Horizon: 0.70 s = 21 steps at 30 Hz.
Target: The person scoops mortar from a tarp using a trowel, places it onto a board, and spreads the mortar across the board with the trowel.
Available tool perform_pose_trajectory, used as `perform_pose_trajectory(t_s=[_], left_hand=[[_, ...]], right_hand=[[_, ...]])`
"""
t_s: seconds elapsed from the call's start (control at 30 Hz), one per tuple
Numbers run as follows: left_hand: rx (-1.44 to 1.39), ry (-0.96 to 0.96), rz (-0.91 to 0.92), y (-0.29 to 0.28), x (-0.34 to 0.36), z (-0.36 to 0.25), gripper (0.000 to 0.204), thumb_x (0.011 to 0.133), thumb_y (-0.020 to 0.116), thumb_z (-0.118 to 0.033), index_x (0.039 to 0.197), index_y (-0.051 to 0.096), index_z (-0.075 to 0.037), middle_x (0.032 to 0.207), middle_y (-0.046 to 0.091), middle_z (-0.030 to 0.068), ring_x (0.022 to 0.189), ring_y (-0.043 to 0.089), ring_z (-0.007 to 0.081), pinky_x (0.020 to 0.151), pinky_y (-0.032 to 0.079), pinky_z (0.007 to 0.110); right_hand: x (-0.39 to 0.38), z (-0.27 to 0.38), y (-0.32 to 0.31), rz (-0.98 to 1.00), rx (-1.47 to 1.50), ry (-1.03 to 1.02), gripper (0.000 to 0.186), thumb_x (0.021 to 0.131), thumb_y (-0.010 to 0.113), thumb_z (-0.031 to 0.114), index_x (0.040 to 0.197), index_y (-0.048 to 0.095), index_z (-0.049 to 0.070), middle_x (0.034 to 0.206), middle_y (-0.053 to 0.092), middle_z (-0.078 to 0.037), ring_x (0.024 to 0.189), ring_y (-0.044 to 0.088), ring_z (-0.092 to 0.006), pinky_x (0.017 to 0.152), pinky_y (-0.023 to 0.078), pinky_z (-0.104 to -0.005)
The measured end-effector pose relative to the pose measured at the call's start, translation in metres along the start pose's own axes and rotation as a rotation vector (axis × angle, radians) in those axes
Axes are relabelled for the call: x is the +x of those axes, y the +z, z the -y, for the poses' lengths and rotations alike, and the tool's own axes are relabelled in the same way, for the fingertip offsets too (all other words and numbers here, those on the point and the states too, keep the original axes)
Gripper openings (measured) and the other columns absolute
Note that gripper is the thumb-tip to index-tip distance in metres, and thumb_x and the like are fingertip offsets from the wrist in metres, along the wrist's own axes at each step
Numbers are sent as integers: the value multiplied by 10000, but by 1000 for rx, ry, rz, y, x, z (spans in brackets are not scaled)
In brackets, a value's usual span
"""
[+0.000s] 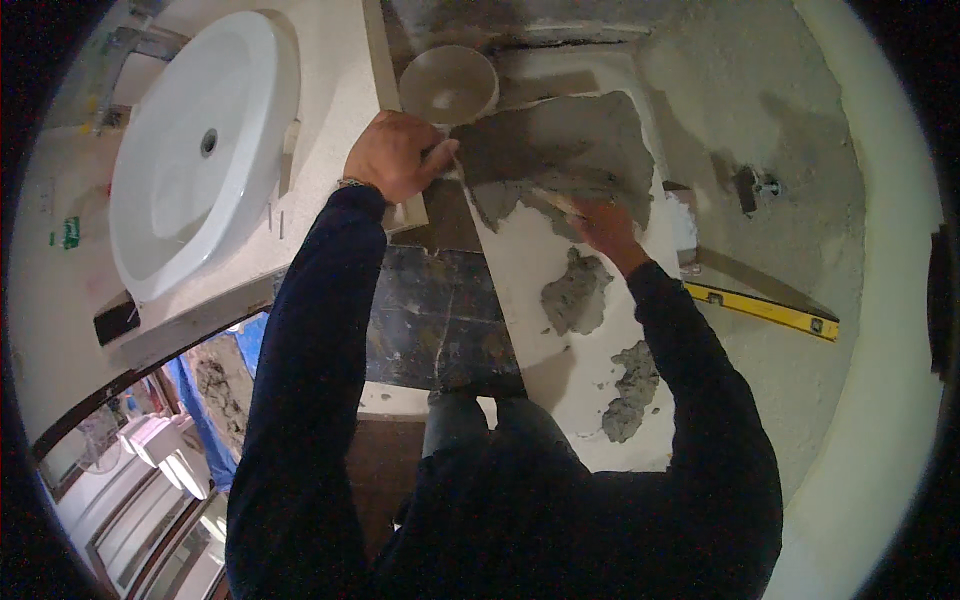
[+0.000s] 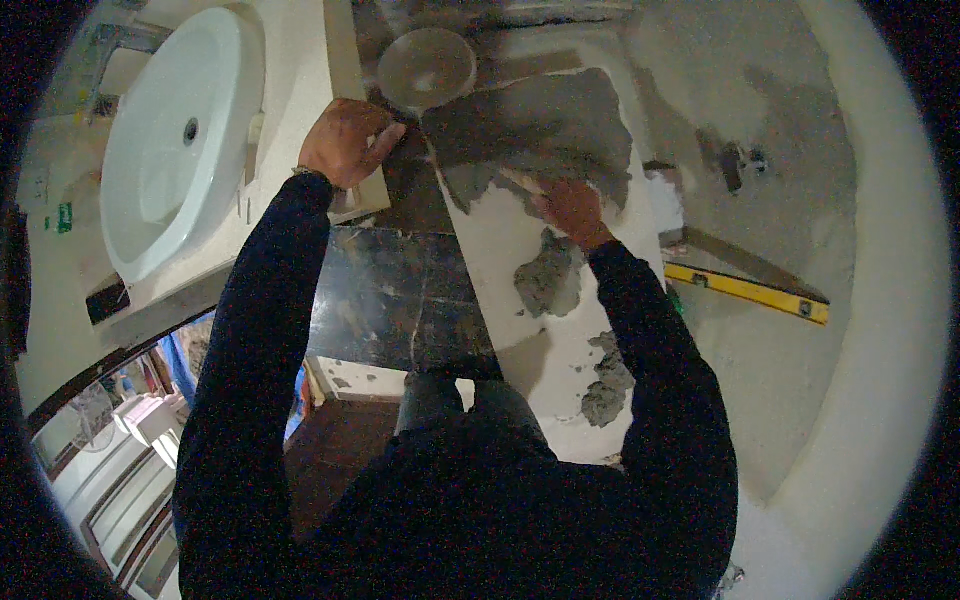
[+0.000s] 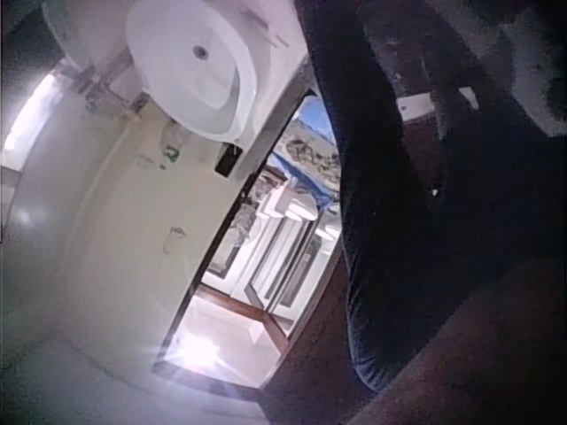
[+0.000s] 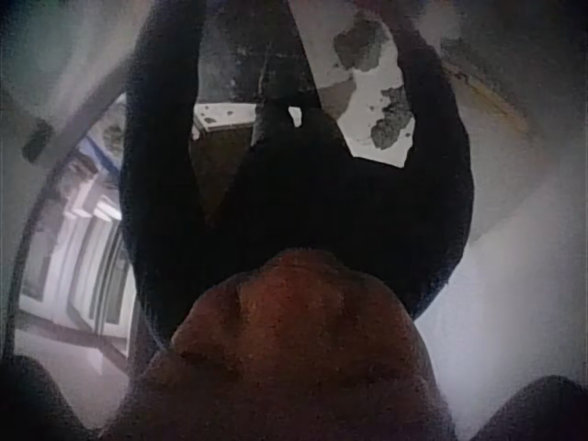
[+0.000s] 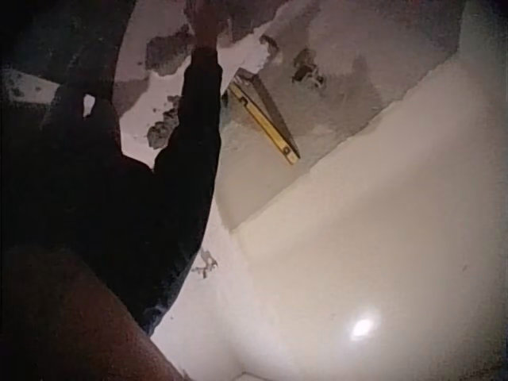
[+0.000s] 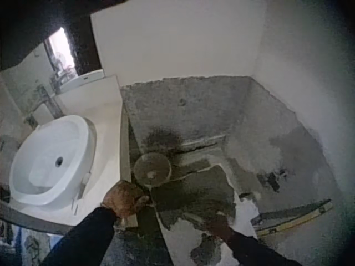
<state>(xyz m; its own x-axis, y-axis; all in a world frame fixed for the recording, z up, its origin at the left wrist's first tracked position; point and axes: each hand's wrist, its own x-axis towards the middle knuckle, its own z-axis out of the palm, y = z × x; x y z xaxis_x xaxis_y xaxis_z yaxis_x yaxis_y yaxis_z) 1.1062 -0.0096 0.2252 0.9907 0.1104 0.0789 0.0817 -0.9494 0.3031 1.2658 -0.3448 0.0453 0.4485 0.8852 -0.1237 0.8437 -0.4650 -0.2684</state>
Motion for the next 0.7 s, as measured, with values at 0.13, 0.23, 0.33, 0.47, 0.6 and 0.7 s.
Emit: perform_pose_trajectory(t_s=[0.13, 0.23, 0.33, 0.47, 0.6, 0.7], left_hand=[[-19, 48, -22, 7, 12, -6, 353, 920, 539, -368, 879, 713, -63, 865, 683, 150, 899, 622, 333, 904, 428, 422], [-38, 26, -9, -2, 5, 0, 355, 921, 538, -368, 868, 712, -64, 858, 681, 152, 896, 621, 333, 904, 428, 420], [-8, -14, 56, -10, 2, 0, 351, 921, 538, -364, 867, 711, -63, 858, 680, 152, 900, 621, 336, 901, 428, 422], [-43, 3, -12, -7, 4, -6, 343, 911, 549, -357, 854, 706, -57, 853, 679, 153, 889, 621, 342, 882, 435, 435], [-37, 36, -63, -1, 9, -11, 326, 906, 553, -341, 861, 699, -54, 847, 675, 156, 877, 621, 350, 855, 444, 458], [-58, 66, -50, -6, 4, -5, 303, 910, 556, -321, 870, 696, -55, 845, 674, 158, 862, 622, 357, 841, 450, 463]], right_hand=[[52, 8, 16, -62, 111, 74, 334, 860, 621, 382, 1105, 658, 158, 880, 676, -158, 810, 651, -363, 687, 511, -502], [81, 46, 12, -71, 167, 50, 328, 865, 614, 387, 1062, 669, 131, 872, 672, -165, 788, 650, -364, 676, 510, -502], [102, 65, -1, -17, 104, 27, 327, 868, 604, 394, 1007, 685, 109, 859, 675, -164, 778, 655, -353, 668, 511, -493], [111, 51, 6, -37, 46, 47, 326, 872, 586, 411, 951, 704, 119, 836, 681, -161, 774, 663, -343, 655, 518, -465], [100, 48, 18, -237, 128, 135, 319, 877, 567, 406, 974, 701, 133, 809, 685, -149, 774, 664, -349, 664, 523, -460], [73, 52, 21, 13, -3, 288, 305, 895, 533, 384, 1001, 684, 142, 878, 693, -129, 823, 664, -332, 691, 524, -461]])
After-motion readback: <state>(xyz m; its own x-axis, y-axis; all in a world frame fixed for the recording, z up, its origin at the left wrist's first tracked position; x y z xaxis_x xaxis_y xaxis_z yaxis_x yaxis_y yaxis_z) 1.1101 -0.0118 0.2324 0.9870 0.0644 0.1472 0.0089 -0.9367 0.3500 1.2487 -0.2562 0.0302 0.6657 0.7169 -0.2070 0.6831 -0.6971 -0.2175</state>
